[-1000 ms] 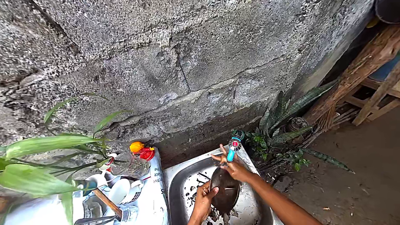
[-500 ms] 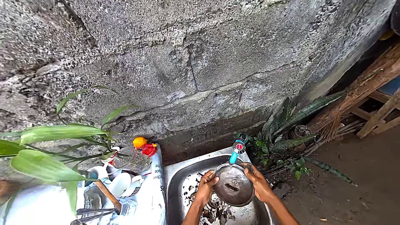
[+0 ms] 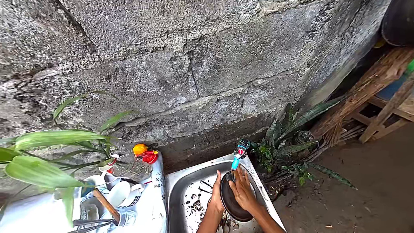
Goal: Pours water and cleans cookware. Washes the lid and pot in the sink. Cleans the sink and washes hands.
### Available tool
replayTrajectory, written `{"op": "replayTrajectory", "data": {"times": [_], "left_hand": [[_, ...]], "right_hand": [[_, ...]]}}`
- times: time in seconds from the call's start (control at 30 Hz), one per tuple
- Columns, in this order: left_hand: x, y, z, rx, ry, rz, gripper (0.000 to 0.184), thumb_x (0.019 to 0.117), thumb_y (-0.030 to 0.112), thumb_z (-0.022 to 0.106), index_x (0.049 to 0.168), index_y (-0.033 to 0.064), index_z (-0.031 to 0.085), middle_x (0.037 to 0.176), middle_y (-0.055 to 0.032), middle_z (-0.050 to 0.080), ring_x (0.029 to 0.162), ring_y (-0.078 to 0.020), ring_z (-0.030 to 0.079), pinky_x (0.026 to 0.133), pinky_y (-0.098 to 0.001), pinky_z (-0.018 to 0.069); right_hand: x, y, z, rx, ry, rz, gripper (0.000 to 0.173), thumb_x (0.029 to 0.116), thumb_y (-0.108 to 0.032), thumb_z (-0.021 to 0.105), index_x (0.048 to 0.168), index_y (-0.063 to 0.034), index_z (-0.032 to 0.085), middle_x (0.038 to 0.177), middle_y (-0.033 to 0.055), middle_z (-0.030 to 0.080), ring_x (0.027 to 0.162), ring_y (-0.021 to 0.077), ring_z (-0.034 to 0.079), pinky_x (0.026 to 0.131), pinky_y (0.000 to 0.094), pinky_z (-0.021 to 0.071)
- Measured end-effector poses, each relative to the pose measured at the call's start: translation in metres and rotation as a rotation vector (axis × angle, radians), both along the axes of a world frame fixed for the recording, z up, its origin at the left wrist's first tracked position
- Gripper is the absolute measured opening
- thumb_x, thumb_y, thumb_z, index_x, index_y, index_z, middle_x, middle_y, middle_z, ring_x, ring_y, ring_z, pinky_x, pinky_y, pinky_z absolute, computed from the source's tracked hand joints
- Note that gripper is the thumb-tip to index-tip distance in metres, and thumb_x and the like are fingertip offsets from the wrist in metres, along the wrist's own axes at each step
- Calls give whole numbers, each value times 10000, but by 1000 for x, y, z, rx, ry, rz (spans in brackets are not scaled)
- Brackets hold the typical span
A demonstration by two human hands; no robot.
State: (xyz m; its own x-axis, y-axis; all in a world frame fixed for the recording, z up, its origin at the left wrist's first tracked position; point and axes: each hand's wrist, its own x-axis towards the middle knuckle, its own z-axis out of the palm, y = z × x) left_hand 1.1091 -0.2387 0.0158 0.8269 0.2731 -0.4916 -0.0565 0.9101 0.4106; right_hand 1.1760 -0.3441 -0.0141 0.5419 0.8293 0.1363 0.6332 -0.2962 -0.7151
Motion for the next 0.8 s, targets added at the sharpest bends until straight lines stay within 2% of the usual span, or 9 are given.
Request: {"op": "replayTrajectory", "data": {"times": [0.13,0.23,0.37,0.43,0.5,0.57,0.6,0.7,0.8], "left_hand": [[-10,11,-2,45,59,286,586,1079,570,215,1047,162,635,862,-13,728,779,-113,717,666,-301,608],[-22,15,-3,-56,17,210,833,993,737,218,1260,66,634,1077,-157,735,980,-264,724,850,-464,604],[-20,31,-12,27,-43,313,689,1066,593,203,1258,111,656,1047,-82,748,915,-173,730,776,-354,619],[-24,31,-10,-8,-50,265,756,1040,654,186,1290,98,634,1118,-113,735,1002,-216,720,849,-410,606],[-23,20,0,-20,3,230,802,1023,687,192,1257,65,641,1100,-146,738,1007,-253,722,875,-449,596],[-22,17,-6,46,-59,252,660,1056,594,268,1256,86,640,1136,-108,736,1025,-209,718,859,-395,603],[-24,22,-15,93,-154,266,552,1056,509,360,1337,107,612,1270,-85,700,1112,-176,692,883,-342,594],[-37,32,-36,174,-324,212,702,945,284,593,1587,145,345,1600,-80,430,1376,-166,523,1019,-302,519],[-41,22,-39,91,-281,265,620,927,191,594,1520,80,452,1546,-116,493,1395,-217,507,1079,-388,499]], "right_hand": [[-31,25,23,-3,70,191,656,1080,-336,351,1615,18,217,1699,194,170,1582,305,167,1287,514,165],[-5,38,0,-86,-17,56,619,1083,-292,343,1619,-3,231,1695,186,195,1578,310,185,1288,506,151],[-38,37,-1,129,110,232,694,1083,-402,349,1594,58,248,1678,231,212,1573,341,192,1285,518,177],[-27,35,-7,86,35,199,718,1089,-488,256,1612,5,250,1691,183,216,1576,329,186,1271,577,156],[-11,44,-8,53,16,46,693,1092,-428,241,1603,40,239,1685,221,198,1575,365,164,1274,581,117],[-22,48,2,105,63,79,686,1090,-395,246,1589,76,239,1678,235,209,1576,352,175,1289,527,132],[-32,43,5,132,86,162,667,1091,-379,262,1582,72,268,1674,220,236,1575,328,190,1289,498,151],[-25,25,-3,24,-93,272,561,1099,-345,338,1586,-69,381,1672,99,312,1563,291,245,1275,516,205],[2,41,-10,-105,-216,52,620,1090,-358,354,1613,-33,284,1683,159,256,1564,323,233,1270,540,196]]}}
